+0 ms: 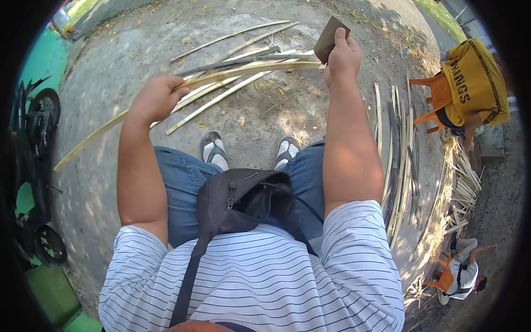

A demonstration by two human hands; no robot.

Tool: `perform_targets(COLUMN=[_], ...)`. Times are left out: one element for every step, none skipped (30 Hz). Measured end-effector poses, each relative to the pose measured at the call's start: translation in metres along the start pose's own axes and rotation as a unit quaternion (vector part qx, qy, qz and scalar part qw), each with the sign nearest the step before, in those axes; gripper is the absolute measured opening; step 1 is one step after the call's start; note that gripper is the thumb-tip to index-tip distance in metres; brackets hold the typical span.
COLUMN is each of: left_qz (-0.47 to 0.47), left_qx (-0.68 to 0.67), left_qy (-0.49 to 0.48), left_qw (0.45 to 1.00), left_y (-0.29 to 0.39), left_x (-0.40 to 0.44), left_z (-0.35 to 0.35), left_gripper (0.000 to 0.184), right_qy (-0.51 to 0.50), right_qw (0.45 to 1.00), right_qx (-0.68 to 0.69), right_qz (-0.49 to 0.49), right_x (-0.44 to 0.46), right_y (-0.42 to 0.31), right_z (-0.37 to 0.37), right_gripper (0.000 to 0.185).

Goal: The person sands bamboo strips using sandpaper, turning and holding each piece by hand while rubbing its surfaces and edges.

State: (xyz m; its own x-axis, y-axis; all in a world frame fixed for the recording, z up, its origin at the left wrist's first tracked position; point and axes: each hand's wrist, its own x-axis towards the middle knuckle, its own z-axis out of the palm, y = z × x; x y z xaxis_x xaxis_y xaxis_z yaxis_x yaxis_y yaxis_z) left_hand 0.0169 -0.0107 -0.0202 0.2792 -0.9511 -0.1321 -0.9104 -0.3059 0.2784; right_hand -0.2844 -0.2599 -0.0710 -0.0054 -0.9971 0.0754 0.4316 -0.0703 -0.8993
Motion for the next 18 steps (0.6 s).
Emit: perform_targets(left_qz=[0.015, 0.029, 0.007, -0.006, -0.018, -0.036, -0.029, -0.028, -0.03, -0.033, -0.035, -0.036, -0.036, -0.035, -0.034, -0.031, -0.027, -0.023], left_qx=[0.003, 0.004, 0.016, 0.022, 0.006, -0.008, -0.009, -0.004, 0.004, 0.0, -0.005, -0.01, -0.01, -0.01, -0.01, -0.007, -0.005, -0.004], left_qy=[0.025, 0.051, 0.018, -0.012, -0.025, -0.038, -0.029, -0.018, -0.008, -0.004, 0.0, 0.002, 0.001, 0.0, -0.001, 0.003, 0.007, 0.011], left_qw=[1.0, 0.998, 1.0, 1.0, 1.0, 0.999, 0.999, 0.999, 0.999, 0.999, 0.999, 0.999, 0.999, 0.999, 0.999, 1.0, 1.0, 1.0], left_y=[-0.006, -0.012, -0.014, -0.012, -0.011, -0.009, -0.005, -0.004, -0.005, -0.005, -0.005, -0.005, -0.004, -0.004, -0.003, -0.003, -0.003, -0.003], left_x=[0.001, 0.002, 0.001, 0.002, 0.002, 0.0, 0.0, -0.003, -0.005, -0.004, -0.003, -0.001, 0.001, 0.002, 0.003, 0.005, 0.006, 0.007], left_z=[0.005, 0.008, 0.004, 0.002, 0.0, 0.001, 0.004, 0.004, 0.001, 0.001, 0.003, 0.006, 0.006, 0.007, 0.007, 0.008, 0.01, 0.01], left_gripper=[0.028, 0.028, 0.028, 0.027, 0.027, 0.026, 0.026, 0.025, 0.025, 0.025, 0.025, 0.025, 0.025, 0.025, 0.026, 0.026, 0.026, 0.026], right_qy=[-0.007, -0.014, -0.02, -0.023, -0.035, -0.051, -0.064, -0.082, -0.1, -0.117, -0.113, -0.108, -0.103, -0.101, -0.099, -0.096, -0.09, -0.085], right_qw=[0.999, 0.996, 0.992, 0.988, 0.984, 0.979, 0.976, 0.974, 0.97, 0.965, 0.966, 0.967, 0.968, 0.969, 0.97, 0.971, 0.97, 0.969], right_qx=[0.031, 0.071, 0.108, 0.139, 0.164, 0.193, 0.201, 0.207, 0.215, 0.223, 0.221, 0.219, 0.216, 0.213, 0.211, 0.208, 0.213, 0.217], right_qz=[0.031, 0.046, 0.056, 0.058, 0.051, 0.049, 0.049, 0.054, 0.061, 0.07, 0.073, 0.076, 0.079, 0.077, 0.076, 0.074, 0.08, 0.086], right_x=[-0.003, -0.004, -0.004, -0.002, 0.0, 0.001, 0.0, -0.002, -0.007, -0.011, -0.015, -0.018, -0.019, -0.019, -0.018, -0.018, -0.017, -0.017], right_y=[-0.01, -0.011, -0.013, -0.02, -0.025, -0.026, -0.028, -0.033, -0.038, -0.042, -0.046, -0.05, -0.051, -0.051, -0.051, -0.051, -0.05, -0.052], right_z=[0.001, 0.002, 0.002, -0.004, -0.006, -0.005, -0.005, -0.006, -0.004, -0.001, 0.0, 0.001, 0.0, -0.002, -0.003, -0.004, -0.005, -0.005], right_gripper=[0.029, 0.029, 0.029, 0.029, 0.03, 0.031, 0.031, 0.031, 0.032, 0.032, 0.032, 0.032, 0.032, 0.031, 0.031, 0.03, 0.03, 0.029])
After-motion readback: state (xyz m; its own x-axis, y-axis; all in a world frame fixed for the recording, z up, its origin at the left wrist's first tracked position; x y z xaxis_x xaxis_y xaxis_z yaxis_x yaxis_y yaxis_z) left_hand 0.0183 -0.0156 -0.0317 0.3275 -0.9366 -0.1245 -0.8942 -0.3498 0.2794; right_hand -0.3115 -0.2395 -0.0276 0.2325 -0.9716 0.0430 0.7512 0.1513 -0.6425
